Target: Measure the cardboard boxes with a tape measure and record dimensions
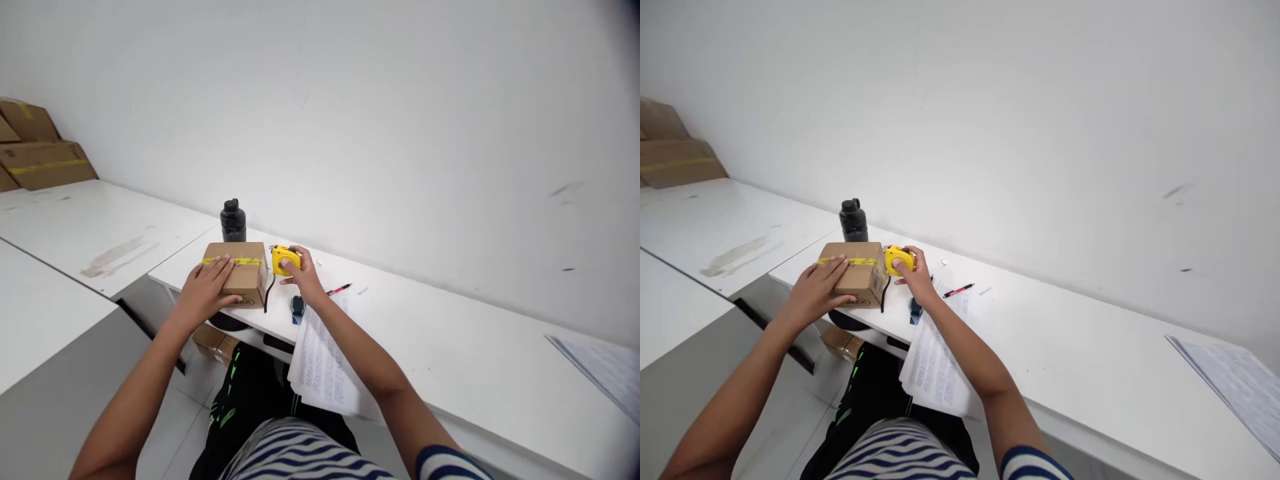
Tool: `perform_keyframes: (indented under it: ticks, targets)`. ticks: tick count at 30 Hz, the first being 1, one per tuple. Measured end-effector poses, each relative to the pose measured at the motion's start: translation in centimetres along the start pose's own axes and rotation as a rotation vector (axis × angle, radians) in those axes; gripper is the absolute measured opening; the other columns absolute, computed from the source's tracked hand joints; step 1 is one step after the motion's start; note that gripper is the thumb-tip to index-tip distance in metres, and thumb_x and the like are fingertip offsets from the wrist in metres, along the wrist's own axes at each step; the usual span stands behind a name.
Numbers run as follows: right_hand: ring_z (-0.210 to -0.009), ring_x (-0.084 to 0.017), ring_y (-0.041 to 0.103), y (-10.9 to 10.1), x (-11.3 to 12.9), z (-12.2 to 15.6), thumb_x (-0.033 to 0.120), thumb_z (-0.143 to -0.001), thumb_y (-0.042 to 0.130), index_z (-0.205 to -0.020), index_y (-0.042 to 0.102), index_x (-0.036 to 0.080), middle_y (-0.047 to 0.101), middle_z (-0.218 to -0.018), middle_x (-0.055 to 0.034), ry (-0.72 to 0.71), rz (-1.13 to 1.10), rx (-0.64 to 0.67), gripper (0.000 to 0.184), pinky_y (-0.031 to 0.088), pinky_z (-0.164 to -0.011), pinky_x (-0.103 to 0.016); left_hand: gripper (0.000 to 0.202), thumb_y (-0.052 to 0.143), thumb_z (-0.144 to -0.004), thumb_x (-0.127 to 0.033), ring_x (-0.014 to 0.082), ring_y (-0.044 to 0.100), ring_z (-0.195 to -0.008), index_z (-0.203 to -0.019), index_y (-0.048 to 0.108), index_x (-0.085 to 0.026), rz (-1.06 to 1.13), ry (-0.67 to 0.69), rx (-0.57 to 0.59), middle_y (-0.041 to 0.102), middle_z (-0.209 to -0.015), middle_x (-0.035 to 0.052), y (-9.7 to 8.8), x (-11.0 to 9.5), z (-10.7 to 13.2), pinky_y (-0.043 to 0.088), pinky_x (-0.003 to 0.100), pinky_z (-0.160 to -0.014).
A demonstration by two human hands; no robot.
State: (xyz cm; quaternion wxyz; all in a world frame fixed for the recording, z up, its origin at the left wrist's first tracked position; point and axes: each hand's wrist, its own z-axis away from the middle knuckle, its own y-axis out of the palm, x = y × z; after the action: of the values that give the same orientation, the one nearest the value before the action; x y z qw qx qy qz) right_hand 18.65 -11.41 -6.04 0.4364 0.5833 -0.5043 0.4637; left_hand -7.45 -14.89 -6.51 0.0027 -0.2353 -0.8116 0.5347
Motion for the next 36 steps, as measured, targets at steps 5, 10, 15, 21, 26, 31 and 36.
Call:
perform_keyframes:
  ticks: [5, 10, 15, 21, 26, 31, 36]
  targets:
    - [-0.083, -0.017, 0.064, 2.7, 2.4, -1.5, 0.056, -0.07, 0.073, -0.128, 0.044, 0.024, 0.062, -0.106, -0.0038, -0.097, 0.169, 0.065, 0.072, 0.055, -0.063, -0.029, 0.068, 0.06, -0.08, -0.062, 0.0332, 0.049, -0.137, -0.141, 0.054, -0.032, 0.284, -0.218, -0.205, 0.055, -0.147, 0.0064, 0.4, 2.5, 3.6, 0.034, 0.047, -0.115]
    - [-0.104, -0.023, 0.064, 5.9, 5.3, -3.1, 0.052, -0.077, 0.071, -0.125, 0.053, 0.025, 0.064, -0.12, -0.0066, -0.457, 0.593, 0.257, 0.058, 0.05, -0.093, -0.041, 0.068, 0.055, -0.085, -0.059, 0.0286, 0.052, -0.135, -0.143, 0.051, -0.025, 0.578, -0.361, -0.327, 0.055, -0.147, 0.0088, 5.3, 1.3, 5.4, 0.037, 0.043, -0.115]
    - [-0.091, -0.024, 0.066, 7.4, 4.5, -5.4, 0.047, -0.08, 0.066, -0.144, 0.033, 0.02, 0.065, -0.119, -0.0106, -0.495, 0.823, 0.426, 0.077, 0.051, -0.081, -0.042, 0.079, 0.055, -0.088, -0.057, 0.0286, 0.041, -0.143, -0.152, 0.032, -0.017, 0.717, -0.372, -0.402, 0.042, -0.154, 0.0173, 8.0, -0.6, 4.6, 0.032, 0.046, -0.118]
    - [-0.095, -0.024, 0.066, 8.1, 3.7, -6.6, 0.048, -0.081, 0.066, -0.152, 0.013, 0.018, 0.063, -0.121, -0.0125, -0.563, 0.814, 0.546, 0.093, 0.05, -0.082, -0.039, 0.075, 0.054, -0.092, -0.053, 0.0266, 0.041, -0.144, -0.156, 0.022, -0.028, 0.966, -0.469, -0.424, 0.039, -0.158, 0.0117, 5.6, -2.5, 1.3, 0.036, 0.041, -0.117]
    - [-0.09, -0.025, 0.067, 8.9, 5.1, -7.2, 0.045, -0.082, 0.063, -0.151, 0.017, 0.019, 0.064, -0.122, -0.0116, -0.581, 0.975, 0.658, 0.087, 0.051, -0.078, -0.038, 0.062, 0.056, -0.093, -0.045, 0.0236, 0.049, -0.138, -0.15, 0.036, -0.031, 1.06, -0.486, -0.501, 0.05, -0.151, 0.0067, 5.4, -3.4, 0.5, 0.038, 0.038, -0.116]
    - [-0.082, -0.027, 0.067, 9.2, 6.8, -7.2, 0.042, -0.084, 0.061, -0.152, 0.017, 0.016, 0.07, -0.11, -0.0116, -0.55, 1.123, 0.774, 0.085, 0.049, -0.07, -0.036, 0.053, 0.057, -0.092, -0.037, 0.0228, 0.05, -0.137, -0.143, 0.049, -0.025, 1.137, -0.443, -0.574, 0.053, -0.148, 0.0065, 5.6, -3.4, 0.7, 0.038, 0.037, -0.117]
    - [-0.083, -0.028, 0.067, 8.0, 7.5, -6.7, 0.043, -0.084, 0.063, -0.149, 0.023, 0.014, 0.071, -0.102, -0.0112, -0.502, 1.194, 0.752, 0.082, 0.047, -0.069, -0.034, 0.044, 0.057, -0.091, -0.032, 0.0239, 0.054, -0.132, -0.133, 0.06, -0.022, 1.06, -0.481, -0.603, 0.059, -0.142, 0.0073, 5.2, -3.7, 0.4, 0.04, 0.037, -0.114]
